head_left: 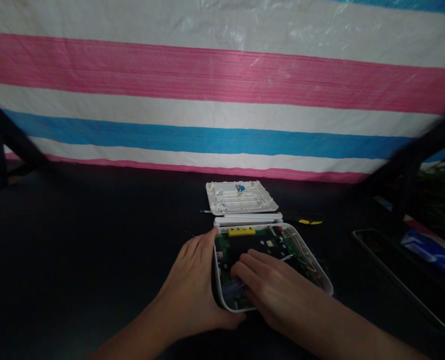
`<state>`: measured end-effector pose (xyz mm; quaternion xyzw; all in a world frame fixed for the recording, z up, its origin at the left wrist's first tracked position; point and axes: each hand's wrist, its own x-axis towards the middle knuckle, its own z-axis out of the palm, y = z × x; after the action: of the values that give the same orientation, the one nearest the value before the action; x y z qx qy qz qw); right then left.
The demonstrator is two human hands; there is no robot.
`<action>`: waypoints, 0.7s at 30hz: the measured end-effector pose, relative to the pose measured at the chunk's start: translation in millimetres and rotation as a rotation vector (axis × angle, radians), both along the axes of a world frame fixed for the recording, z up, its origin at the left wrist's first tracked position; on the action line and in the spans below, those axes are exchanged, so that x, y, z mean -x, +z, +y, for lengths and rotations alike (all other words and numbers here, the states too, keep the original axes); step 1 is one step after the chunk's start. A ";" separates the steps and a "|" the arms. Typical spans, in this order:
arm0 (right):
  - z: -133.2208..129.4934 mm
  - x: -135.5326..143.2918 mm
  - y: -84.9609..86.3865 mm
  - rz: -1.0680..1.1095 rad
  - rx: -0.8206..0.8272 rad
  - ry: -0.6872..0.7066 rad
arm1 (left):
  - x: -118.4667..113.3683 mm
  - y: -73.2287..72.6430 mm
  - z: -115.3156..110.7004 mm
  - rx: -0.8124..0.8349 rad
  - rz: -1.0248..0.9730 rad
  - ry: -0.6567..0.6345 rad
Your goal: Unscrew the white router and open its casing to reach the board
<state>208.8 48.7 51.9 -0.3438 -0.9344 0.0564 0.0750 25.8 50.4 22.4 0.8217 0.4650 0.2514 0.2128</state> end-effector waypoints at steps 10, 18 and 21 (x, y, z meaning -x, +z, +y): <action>8.3 8.8 5.9 -0.098 -0.055 0.059 | 1.0 -3.0 1.1 0.001 -0.016 0.008; 3.0 3.4 4.6 -0.048 -0.021 -0.017 | -0.3 -0.6 1.7 0.002 -0.038 0.021; 2.0 4.6 2.7 -0.029 0.019 -0.025 | -0.1 -1.1 1.3 0.008 -0.044 0.019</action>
<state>204.2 50.7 54.6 -0.3569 -0.9304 0.0591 0.0589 26.0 51.7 21.3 0.8108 0.4691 0.2694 0.2238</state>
